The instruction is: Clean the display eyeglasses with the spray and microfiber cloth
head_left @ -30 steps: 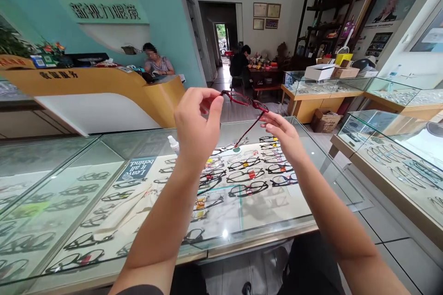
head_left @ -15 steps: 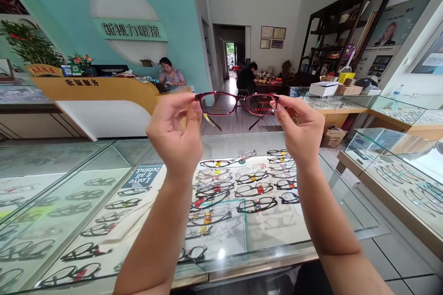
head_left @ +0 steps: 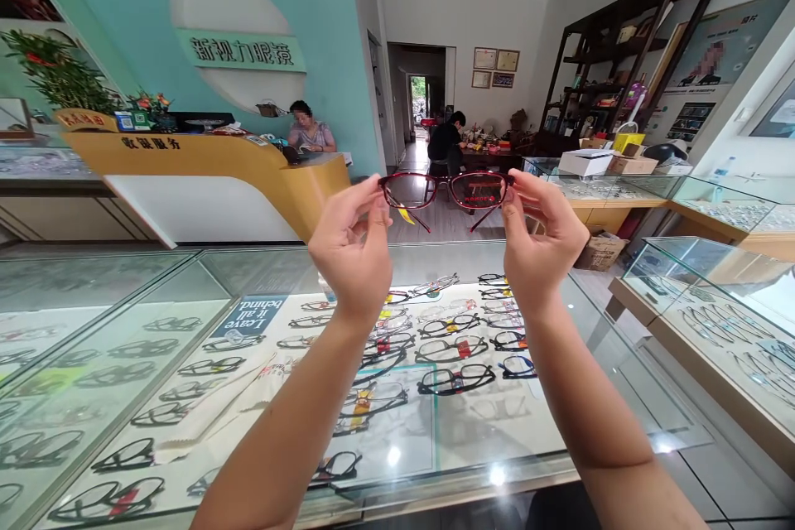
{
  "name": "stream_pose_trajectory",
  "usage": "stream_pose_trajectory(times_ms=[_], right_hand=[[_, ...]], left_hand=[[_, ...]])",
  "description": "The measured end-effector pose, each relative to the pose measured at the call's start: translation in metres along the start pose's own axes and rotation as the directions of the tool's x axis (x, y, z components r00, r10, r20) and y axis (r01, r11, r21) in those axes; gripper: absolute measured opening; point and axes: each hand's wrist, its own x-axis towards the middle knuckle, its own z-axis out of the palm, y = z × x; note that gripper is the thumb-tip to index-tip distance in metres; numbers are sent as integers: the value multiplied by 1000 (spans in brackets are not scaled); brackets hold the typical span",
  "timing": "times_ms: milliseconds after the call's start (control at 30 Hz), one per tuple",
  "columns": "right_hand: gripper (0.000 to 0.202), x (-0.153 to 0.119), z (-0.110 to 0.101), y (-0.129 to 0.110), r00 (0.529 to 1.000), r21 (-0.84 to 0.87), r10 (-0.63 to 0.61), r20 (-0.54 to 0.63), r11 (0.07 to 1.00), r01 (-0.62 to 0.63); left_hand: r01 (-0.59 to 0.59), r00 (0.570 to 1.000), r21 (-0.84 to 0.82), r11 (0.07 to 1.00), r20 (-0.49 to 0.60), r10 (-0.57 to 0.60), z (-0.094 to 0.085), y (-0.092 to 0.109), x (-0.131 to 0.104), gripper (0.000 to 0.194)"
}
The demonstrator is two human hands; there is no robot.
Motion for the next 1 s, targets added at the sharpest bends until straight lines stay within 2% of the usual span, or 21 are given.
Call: stream_pose_trajectory(times_ms=[133, 233, 367, 500, 633, 800, 1000], right_hand=[[26, 0, -3, -4, 999, -73, 0, 33, 997, 3], [30, 1, -5, -12, 993, -146, 38, 113, 989, -21], [40, 1, -7, -24, 985, -190, 34, 169, 982, -1], [42, 0, -8, -25, 982, -164, 72, 176, 985, -43], [44, 1, -11, -19, 969, -106, 139, 205, 987, -120], [46, 5, -12, -15, 932, -73, 223, 285, 975, -211], [49, 4, -11, -13, 924, -94, 226, 309, 974, -207]], left_hand=[[1, 990, 66, 998, 139, -10, -4, 4, -3, 44], [35, 984, 89, 995, 174, -50, -7, 7, 0, 47], [82, 979, 88, 993, 177, -97, -9, 9, 5, 47], [83, 982, 85, 993, 165, -96, -12, 11, 8, 47], [40, 985, 134, 990, 160, -62, -15, 19, 10, 46], [-28, 995, 178, 984, 104, 10, -19, 31, 12, 48], [-87, 993, 195, 977, 93, 70, -21, 37, 11, 47]])
